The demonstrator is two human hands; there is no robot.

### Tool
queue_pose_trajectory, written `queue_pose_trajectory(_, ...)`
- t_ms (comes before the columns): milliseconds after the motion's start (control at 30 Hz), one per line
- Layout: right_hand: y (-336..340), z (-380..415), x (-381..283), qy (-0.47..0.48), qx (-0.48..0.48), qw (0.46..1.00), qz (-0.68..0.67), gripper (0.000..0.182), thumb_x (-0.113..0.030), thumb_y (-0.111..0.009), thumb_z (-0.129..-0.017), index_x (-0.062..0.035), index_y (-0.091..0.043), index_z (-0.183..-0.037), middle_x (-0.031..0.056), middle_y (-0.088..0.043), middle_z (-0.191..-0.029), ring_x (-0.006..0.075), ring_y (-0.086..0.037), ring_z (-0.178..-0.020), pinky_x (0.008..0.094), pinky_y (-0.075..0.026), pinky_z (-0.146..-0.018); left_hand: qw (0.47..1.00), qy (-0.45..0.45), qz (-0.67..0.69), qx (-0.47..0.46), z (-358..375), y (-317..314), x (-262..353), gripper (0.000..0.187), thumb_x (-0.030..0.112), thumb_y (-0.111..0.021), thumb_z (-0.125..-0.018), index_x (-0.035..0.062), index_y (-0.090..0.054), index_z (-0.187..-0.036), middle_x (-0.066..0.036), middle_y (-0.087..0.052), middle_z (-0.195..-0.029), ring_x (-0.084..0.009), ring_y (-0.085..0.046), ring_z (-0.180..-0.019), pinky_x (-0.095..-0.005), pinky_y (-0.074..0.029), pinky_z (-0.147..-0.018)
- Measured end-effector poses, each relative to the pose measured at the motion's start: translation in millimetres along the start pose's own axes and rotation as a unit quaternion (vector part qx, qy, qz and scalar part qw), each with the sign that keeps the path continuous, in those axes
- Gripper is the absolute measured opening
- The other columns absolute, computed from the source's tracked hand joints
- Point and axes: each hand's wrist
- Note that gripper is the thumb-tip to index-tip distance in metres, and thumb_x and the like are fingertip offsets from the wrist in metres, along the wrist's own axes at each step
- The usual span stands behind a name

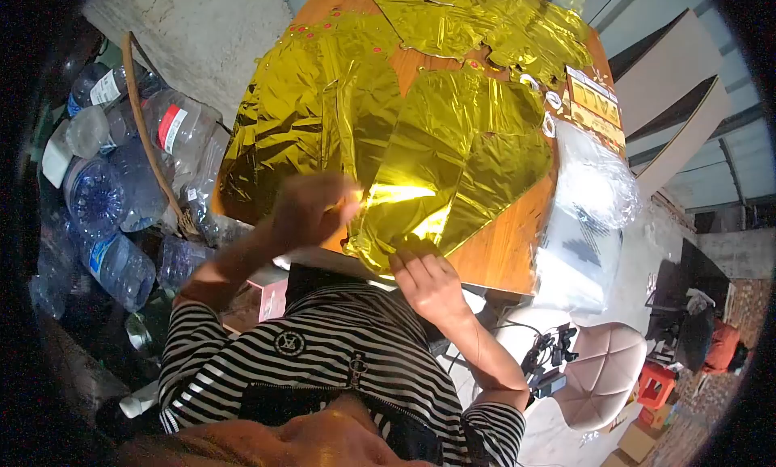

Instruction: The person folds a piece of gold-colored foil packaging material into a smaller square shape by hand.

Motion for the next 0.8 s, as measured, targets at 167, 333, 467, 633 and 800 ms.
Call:
queue_pose_trajectory(167,1.6,-2.8,-3.9,-0.001,0.003,1.000,-0.004,0.029,-0.008,-0.073,-0.077,-0.0045,-0.069,-0.106,0.0079,-0.070,-0.112,0.0219,-0.067,-0.091,0.0326,-0.054,-0.075,0.980,-0.185,-0.071,-0.001,-77.8,-18.5,-46.3,0.047,0.026,-0.071,-0.091,0.0039,-0.063,-0.132,-0.023,-0.055,-0.144,-0.0383,-0.056,-0.131,-0.0487,-0.048,-0.107)
queue_pose_trajectory(333,4.5,0.1,-4.8,-0.007,0.006,1.000,-0.002,0.028,-0.008,-0.072,-0.077,-0.0036,-0.069,-0.104,0.0094,-0.070,-0.115,0.0236,-0.067,-0.097,0.0341,-0.055,-0.078,0.972,-0.102,-0.196,-0.082,-93.7,-47.1,-72.3,0.065,0.050,-0.055,-0.101,0.0144,-0.045,-0.154,-0.018,-0.033,-0.163,-0.0371,-0.031,-0.151,-0.0560,-0.025,-0.122)
queue_pose_trajectory(467,6.5,3.7,-3.9,-0.022,-0.019,1.000,-0.010,0.028,-0.008,-0.072,-0.077,-0.0036,-0.070,-0.105,0.0093,-0.069,-0.115,0.0237,-0.067,-0.099,0.0348,-0.055,-0.079,0.965,-0.110,-0.219,-0.098,-96.2,-50.0,-80.3,0.068,0.056,-0.049,-0.102,0.0183,-0.039,-0.157,-0.017,-0.029,-0.165,-0.0345,-0.024,-0.155,-0.0546,-0.018,-0.125)
queue_pose_trajectory(633,7.9,0.5,-3.6,-0.013,-0.017,1.000,-0.013,0.030,-0.008,-0.073,-0.077,-0.0033,-0.070,-0.106,0.0088,-0.069,-0.115,0.0230,-0.067,-0.099,0.0342,-0.054,-0.080,0.971,-0.129,-0.196,-0.035,-100.9,-54.7,-83.8,0.064,0.046,-0.060,-0.099,0.0130,-0.047,-0.152,-0.018,-0.037,-0.161,-0.0357,-0.036,-0.149,-0.0548,-0.031,-0.119)
queue_pose_trajectory(800,7.8,-3.9,-6.9,-0.012,-0.015,1.000,-0.007,0.029,-0.008,-0.074,-0.076,-0.0035,-0.070,-0.104,0.0086,-0.069,-0.114,0.0226,-0.067,-0.097,0.0342,-0.055,-0.079,0.971,-0.129,-0.200,0.018,-99.8,-47.6,-73.8,0.060,0.042,-0.062,-0.100,0.0144,-0.049,-0.151,-0.016,-0.039,-0.160,-0.0342,-0.037,-0.149,-0.0553,-0.030,-0.119)
Point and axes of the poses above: each hand's wrist, its own z-axis away from the middle knuckle, its own y-axis out of the back of the hand, x = y × z
